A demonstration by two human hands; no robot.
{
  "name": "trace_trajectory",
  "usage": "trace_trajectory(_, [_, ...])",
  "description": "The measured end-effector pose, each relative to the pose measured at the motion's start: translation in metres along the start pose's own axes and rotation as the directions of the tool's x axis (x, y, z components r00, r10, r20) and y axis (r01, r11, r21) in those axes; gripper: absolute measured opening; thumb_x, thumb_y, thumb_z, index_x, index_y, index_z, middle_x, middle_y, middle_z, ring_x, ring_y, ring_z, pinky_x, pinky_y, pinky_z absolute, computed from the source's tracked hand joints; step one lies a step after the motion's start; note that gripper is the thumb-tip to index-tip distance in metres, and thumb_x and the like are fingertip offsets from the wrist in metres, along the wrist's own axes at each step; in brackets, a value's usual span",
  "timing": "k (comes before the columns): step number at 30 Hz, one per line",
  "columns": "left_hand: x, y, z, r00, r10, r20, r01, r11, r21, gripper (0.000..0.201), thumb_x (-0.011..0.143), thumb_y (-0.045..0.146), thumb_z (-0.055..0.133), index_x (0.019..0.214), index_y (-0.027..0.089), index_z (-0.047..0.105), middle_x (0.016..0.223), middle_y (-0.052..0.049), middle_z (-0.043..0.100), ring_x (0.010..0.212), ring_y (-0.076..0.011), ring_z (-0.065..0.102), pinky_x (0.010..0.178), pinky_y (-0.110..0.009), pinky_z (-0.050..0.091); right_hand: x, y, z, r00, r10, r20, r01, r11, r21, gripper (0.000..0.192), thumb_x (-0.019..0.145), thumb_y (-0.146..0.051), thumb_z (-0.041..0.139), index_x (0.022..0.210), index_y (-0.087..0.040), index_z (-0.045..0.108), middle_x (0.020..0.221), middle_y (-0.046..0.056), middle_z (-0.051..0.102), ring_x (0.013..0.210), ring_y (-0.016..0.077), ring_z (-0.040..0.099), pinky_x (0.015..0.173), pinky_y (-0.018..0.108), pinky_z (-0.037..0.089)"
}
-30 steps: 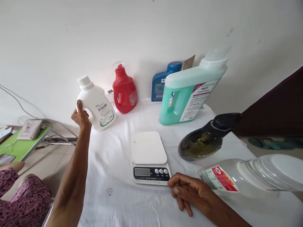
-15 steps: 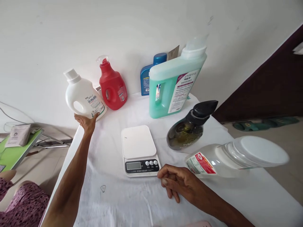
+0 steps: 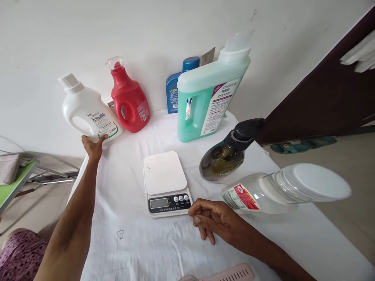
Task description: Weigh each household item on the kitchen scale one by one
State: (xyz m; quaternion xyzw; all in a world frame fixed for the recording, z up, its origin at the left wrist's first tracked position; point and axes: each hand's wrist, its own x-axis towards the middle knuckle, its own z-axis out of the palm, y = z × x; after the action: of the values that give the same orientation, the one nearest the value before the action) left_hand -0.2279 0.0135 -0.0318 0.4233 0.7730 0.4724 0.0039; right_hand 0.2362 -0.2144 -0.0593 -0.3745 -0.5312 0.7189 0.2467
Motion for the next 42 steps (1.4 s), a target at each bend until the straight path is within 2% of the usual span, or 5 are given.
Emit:
trace_trajectory(10, [-0.097, 0.063, 0.001, 0.988, 0.064, -0.138, -0.08, 0.991, -0.109, 0.086, 0.076, 0.03, 0.086, 0.144, 0.013, 0.037, 0.152, -0.025, 0.04, 0.146, -0.0379, 0.041, 0.127, -0.056, 0.03, 0.002, 0.004, -0.002, 0.998, -0.058, 0.012, 0.057, 0.998, 0.03, 0.038, 0.097, -0.054, 0.071, 0.101, -0.016, 0.068, 0.077, 0.002, 0.069, 0.06, 0.0123, 0.064, 0.055, 0.025, 0.05])
trace_trajectory(14, [-0.153, 0.128, 0.004, 0.897, 0.405, 0.178, -0.308, 0.861, -0.406, 0.065, 0.086, 0.056, 0.078, 0.133, 0.02, 0.049, 0.133, -0.017, 0.058, 0.121, -0.0311, 0.061, 0.105, -0.049, 0.051, 0.003, 0.008, -0.004, 0.995, -0.099, 0.031, 0.098, 0.995, 0.033, 0.033, 0.098, -0.049, 0.071, 0.103, -0.016, 0.069, 0.075, 0.002, 0.07, 0.06, 0.0128, 0.065, 0.055, 0.025, 0.051])
trace_trajectory(20, [-0.182, 0.232, 0.04, 0.749, 0.547, 0.373, -0.236, 0.747, -0.621, 0.064, 0.086, 0.073, 0.075, 0.121, 0.022, 0.058, 0.126, -0.013, 0.064, 0.12, -0.0289, 0.064, 0.099, -0.043, 0.052, 0.004, 0.005, -0.001, 0.99, -0.14, 0.026, 0.138, 0.989, 0.06, 0.029, 0.096, -0.045, 0.072, 0.095, -0.016, 0.067, 0.076, 0.0, 0.068, 0.06, 0.0119, 0.067, 0.053, 0.023, 0.05])
trace_trajectory(31, [-0.198, 0.292, 0.107, 0.858, 0.316, 0.404, 0.166, 0.575, -0.801, 0.055, 0.068, 0.05, 0.094, 0.061, 0.021, 0.048, 0.057, 0.008, 0.038, 0.052, -0.007, 0.035, 0.05, -0.025, 0.031, 0.006, 0.005, -0.002, 0.986, -0.165, 0.023, 0.162, 0.982, 0.099, 0.027, 0.093, -0.042, 0.072, 0.094, -0.016, 0.065, 0.077, -0.001, 0.068, 0.058, 0.0116, 0.068, 0.05, 0.021, 0.051])
trace_trajectory(42, [-0.199, 0.288, 0.064, 0.948, 0.262, 0.181, 0.024, 0.508, -0.861, 0.059, 0.064, 0.05, 0.093, 0.059, 0.022, 0.042, 0.056, 0.008, 0.032, 0.049, -0.0048, 0.026, 0.044, -0.025, 0.023, 0.001, -0.002, -0.002, 0.987, -0.159, 0.012, 0.157, 0.981, 0.112, 0.027, 0.092, -0.042, 0.075, 0.091, -0.017, 0.065, 0.074, -0.002, 0.066, 0.056, 0.0099, 0.066, 0.05, 0.021, 0.049])
